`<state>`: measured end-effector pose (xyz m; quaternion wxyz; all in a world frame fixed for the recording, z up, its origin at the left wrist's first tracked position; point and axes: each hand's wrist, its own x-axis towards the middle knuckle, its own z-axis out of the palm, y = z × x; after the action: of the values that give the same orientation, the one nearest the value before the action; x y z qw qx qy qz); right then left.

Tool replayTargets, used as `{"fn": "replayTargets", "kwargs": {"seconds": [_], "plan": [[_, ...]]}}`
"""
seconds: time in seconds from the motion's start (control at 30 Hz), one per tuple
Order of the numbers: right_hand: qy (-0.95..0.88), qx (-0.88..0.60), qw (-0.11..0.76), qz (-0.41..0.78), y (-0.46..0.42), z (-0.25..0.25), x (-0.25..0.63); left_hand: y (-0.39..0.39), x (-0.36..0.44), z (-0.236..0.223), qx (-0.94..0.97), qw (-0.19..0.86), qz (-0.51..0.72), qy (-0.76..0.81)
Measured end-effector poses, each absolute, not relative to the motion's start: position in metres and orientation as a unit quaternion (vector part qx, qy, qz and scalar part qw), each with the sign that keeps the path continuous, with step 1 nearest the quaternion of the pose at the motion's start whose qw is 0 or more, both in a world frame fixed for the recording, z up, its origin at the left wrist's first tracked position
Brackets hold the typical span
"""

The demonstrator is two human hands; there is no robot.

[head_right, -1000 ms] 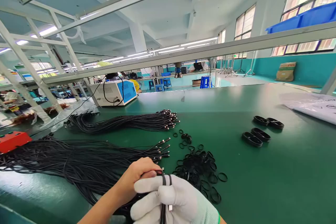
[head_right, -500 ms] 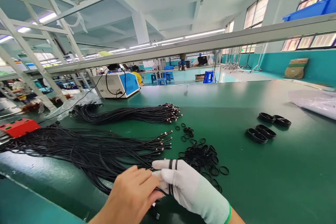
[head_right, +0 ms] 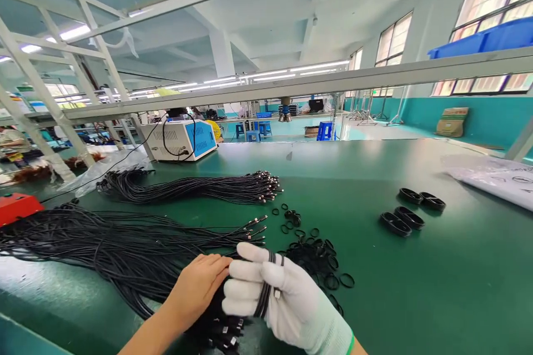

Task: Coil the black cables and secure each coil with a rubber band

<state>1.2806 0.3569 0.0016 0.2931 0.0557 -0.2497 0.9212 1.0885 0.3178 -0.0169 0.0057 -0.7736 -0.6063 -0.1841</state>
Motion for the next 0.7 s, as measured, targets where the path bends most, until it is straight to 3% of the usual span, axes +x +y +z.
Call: {"fn": "replayTargets", "kwargs": {"seconds": [0.17, 0.3, 0.47, 0.6, 0.7], "plan": [[-0.297, -0.032, 0.358, 0.885, 0.368, -0.002, 1.286, 0.29, 1.121, -0.026, -0.81, 0.14, -0.18, -0.54], [-0.375, -0.166, 0.306, 0.859, 0.358, -0.011, 1.284, 0.283, 1.134, -0.005, -0.819, 0.15, -0.198, -0.517], [-0.383, -0.037, 0.114, 0.916, 0.335, -0.015, 1.276, 0.281, 1.111, 0.047, -0.832, -0.03, -0.177, -0.524], [-0.26, 0.015, 0.057, 0.964, 0.325, -0.018, 1.266, 0.288, 1.101, 0.044, -0.756, -0.276, -0.265, -0.532], [-0.252, 0.032, 0.063, 0.965, 0.325, -0.015, 1.263, 0.295, 1.1, 0.023, -0.686, -0.374, -0.323, -0.534]]}}
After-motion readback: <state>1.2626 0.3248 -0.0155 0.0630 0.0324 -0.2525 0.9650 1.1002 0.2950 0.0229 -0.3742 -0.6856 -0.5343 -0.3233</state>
